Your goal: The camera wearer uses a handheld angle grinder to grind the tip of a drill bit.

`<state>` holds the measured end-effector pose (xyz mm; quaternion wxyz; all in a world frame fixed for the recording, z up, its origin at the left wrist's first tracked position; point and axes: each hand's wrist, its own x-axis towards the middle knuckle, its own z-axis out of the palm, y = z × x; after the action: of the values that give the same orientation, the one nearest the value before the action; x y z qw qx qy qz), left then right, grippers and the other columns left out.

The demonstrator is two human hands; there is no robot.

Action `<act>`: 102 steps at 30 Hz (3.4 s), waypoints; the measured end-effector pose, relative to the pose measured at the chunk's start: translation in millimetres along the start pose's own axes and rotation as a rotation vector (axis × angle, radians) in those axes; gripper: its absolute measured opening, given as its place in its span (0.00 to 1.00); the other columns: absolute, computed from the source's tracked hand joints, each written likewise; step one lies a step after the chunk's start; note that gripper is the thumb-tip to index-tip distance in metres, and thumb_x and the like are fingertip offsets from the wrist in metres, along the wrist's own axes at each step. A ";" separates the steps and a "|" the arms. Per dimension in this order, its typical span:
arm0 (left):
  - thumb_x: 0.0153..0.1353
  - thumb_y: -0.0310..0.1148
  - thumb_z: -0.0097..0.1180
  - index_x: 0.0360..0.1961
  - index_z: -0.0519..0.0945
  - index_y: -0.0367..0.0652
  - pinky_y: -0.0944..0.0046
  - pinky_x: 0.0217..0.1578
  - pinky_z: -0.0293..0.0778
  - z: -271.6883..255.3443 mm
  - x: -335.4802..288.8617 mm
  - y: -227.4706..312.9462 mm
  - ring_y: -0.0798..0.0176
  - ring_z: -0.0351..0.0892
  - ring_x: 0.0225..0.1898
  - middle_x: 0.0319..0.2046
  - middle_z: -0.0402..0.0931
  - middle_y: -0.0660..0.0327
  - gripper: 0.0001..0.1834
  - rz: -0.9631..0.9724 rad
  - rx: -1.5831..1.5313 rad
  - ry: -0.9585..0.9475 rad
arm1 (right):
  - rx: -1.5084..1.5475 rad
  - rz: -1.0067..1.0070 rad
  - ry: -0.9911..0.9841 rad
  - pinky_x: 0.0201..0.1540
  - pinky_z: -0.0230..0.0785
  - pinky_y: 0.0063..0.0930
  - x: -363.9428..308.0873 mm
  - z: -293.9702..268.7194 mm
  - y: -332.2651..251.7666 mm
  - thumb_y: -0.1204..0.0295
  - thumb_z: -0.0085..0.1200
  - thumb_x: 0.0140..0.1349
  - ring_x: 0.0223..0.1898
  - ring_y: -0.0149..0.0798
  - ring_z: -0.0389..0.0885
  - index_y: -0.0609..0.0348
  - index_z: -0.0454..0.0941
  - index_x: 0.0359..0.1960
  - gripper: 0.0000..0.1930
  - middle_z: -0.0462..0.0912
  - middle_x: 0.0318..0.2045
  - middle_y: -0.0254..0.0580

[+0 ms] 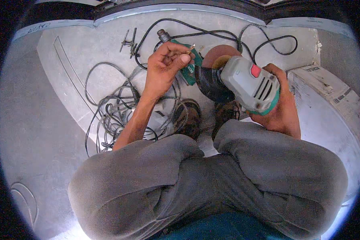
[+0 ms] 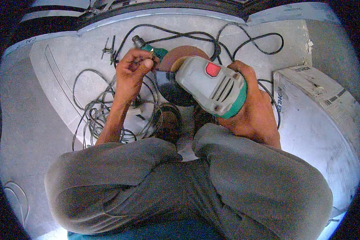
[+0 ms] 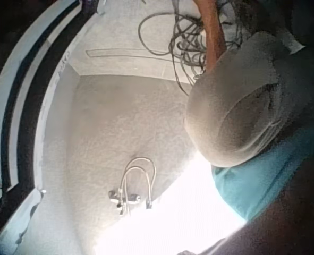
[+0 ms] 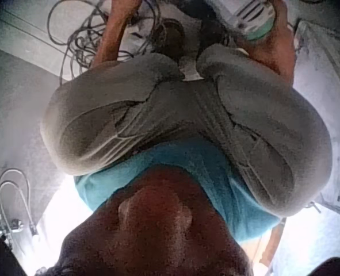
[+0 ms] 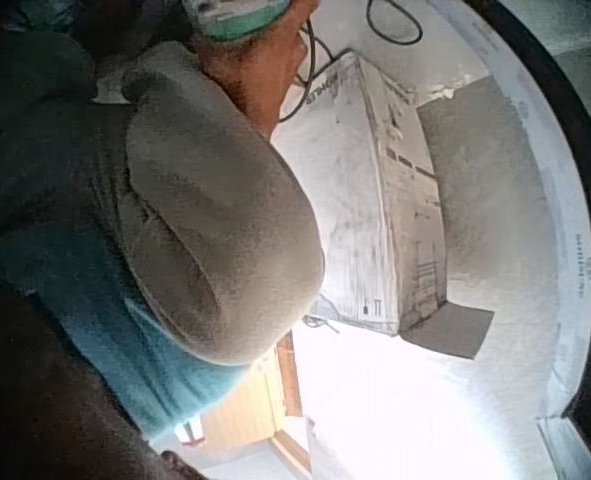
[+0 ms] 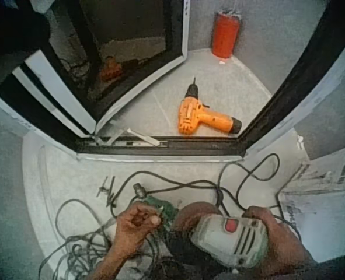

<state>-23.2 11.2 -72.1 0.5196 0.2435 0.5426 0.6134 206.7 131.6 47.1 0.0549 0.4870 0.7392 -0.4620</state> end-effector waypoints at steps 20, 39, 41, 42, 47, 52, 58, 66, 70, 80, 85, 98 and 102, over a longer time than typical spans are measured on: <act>0.55 0.26 0.60 0.37 0.73 0.38 0.69 0.40 0.73 2.3 -2.7 6.1 0.69 0.77 0.37 0.33 0.77 0.61 0.11 -0.012 0.068 0.056 | 0.014 -0.027 -0.018 0.47 0.72 0.43 1.7 1.7 2.9 0.71 0.68 0.36 0.45 0.59 0.77 0.47 0.56 0.56 0.43 0.79 0.42 0.52; 0.59 0.35 0.58 0.43 0.77 0.36 0.72 0.35 0.68 3.4 -5.0 -0.9 0.71 0.72 0.32 0.34 0.77 0.63 0.15 -0.098 0.048 0.039 | 0.114 0.001 0.000 0.47 0.71 0.41 1.3 6.2 11.4 0.72 0.66 0.36 0.45 0.58 0.77 0.48 0.55 0.57 0.43 0.79 0.42 0.52; 0.59 0.35 0.58 0.43 0.77 0.36 0.71 0.35 0.68 5.0 -5.0 -1.0 0.71 0.72 0.32 0.34 0.76 0.63 0.15 -0.108 0.027 0.040 | 0.091 0.001 -0.006 0.47 0.71 0.42 1.3 4.8 10.9 0.72 0.66 0.36 0.45 0.58 0.77 0.48 0.55 0.57 0.43 0.79 0.42 0.52; 0.59 0.34 0.58 0.43 0.77 0.36 0.72 0.35 0.68 7.4 -5.5 0.2 0.71 0.72 0.32 0.35 0.77 0.63 0.15 -0.103 0.029 0.053 | 0.080 0.001 -0.009 0.47 0.71 0.42 1.2 3.9 10.4 0.72 0.66 0.37 0.45 0.58 0.77 0.48 0.54 0.57 0.43 0.79 0.42 0.52; 0.60 0.32 0.56 0.43 0.78 0.36 0.75 0.37 0.70 5.4 -5.2 -0.3 0.75 0.73 0.34 0.33 0.78 0.64 0.13 -0.045 0.114 0.034 | -0.046 -0.009 -0.021 0.47 0.71 0.42 0.5 -2.8 -1.1 0.71 0.66 0.37 0.45 0.58 0.78 0.48 0.54 0.58 0.43 0.79 0.43 0.53; 0.61 0.35 0.56 0.43 0.78 0.35 0.73 0.36 0.67 5.8 -4.3 -0.5 0.71 0.72 0.34 0.36 0.77 0.62 0.15 -0.051 0.076 0.013 | -0.057 -0.032 0.000 0.47 0.71 0.42 1.0 0.2 3.1 0.71 0.65 0.38 0.45 0.59 0.77 0.48 0.54 0.58 0.43 0.79 0.43 0.53; 0.62 0.37 0.53 0.43 0.77 0.35 0.73 0.35 0.67 6.3 -5.5 1.0 0.73 0.72 0.33 0.36 0.78 0.63 0.15 -0.097 0.021 -0.013 | -0.008 -0.037 -0.012 0.47 0.71 0.42 1.7 -0.9 2.1 0.71 0.66 0.37 0.45 0.59 0.77 0.48 0.55 0.57 0.42 0.79 0.42 0.53; 0.64 0.33 0.51 0.41 0.78 0.33 0.70 0.33 0.69 11.7 -6.5 2.2 0.70 0.72 0.29 0.27 0.75 0.62 0.13 -0.068 0.010 -0.011 | 0.024 -0.035 -0.001 0.47 0.71 0.42 1.1 -0.9 -0.1 0.73 0.67 0.34 0.45 0.59 0.77 0.46 0.56 0.57 0.44 0.79 0.42 0.52; 0.63 0.33 0.52 0.42 0.78 0.33 0.70 0.33 0.69 10.9 -6.3 -0.8 0.70 0.72 0.28 0.27 0.75 0.62 0.13 -0.047 0.019 -0.013 | -0.031 0.018 -0.018 0.47 0.71 0.42 1.2 -2.7 -5.1 0.73 0.67 0.34 0.45 0.59 0.77 0.47 0.56 0.57 0.44 0.79 0.41 0.52; 0.60 0.28 0.56 0.41 0.78 0.33 0.71 0.33 0.72 1.8 -15.3 7.0 0.71 0.75 0.30 0.29 0.78 0.61 0.11 -0.081 0.084 0.070 | 0.023 -0.041 -0.029 0.47 0.71 0.43 7.9 11.8 6.7 0.73 0.67 0.35 0.45 0.59 0.77 0.48 0.54 0.58 0.44 0.79 0.42 0.53; 0.58 0.27 0.57 0.41 0.77 0.33 0.72 0.33 0.72 11.7 -6.8 2.3 0.71 0.75 0.30 0.29 0.78 0.60 0.11 -0.069 0.010 0.014 | -0.025 -0.012 -0.001 0.47 0.71 0.43 1.7 -1.7 1.2 0.72 0.67 0.36 0.45 0.59 0.77 0.48 0.54 0.58 0.44 0.79 0.43 0.53; 0.57 0.30 0.58 0.40 0.77 0.39 0.75 0.35 0.69 10.4 -8.6 2.3 0.74 0.74 0.34 0.32 0.77 0.65 0.10 -0.087 0.009 0.020 | 0.020 0.012 -0.019 0.47 0.71 0.43 2.3 2.4 6.1 0.72 0.67 0.35 0.46 0.58 0.77 0.47 0.54 0.58 0.45 0.79 0.42 0.52; 0.57 0.28 0.58 0.39 0.78 0.38 0.75 0.35 0.69 10.4 -8.8 5.2 0.74 0.74 0.34 0.33 0.77 0.65 0.09 -0.107 0.035 0.020 | 0.012 -0.035 -0.018 0.47 0.71 0.43 1.8 1.5 7.3 0.72 0.67 0.35 0.46 0.58 0.77 0.48 0.54 0.58 0.45 0.79 0.42 0.52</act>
<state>-13.1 8.2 -62.0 0.5420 0.2171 0.5707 0.5774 210.8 132.5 40.7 0.0505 0.4700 0.7444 -0.4717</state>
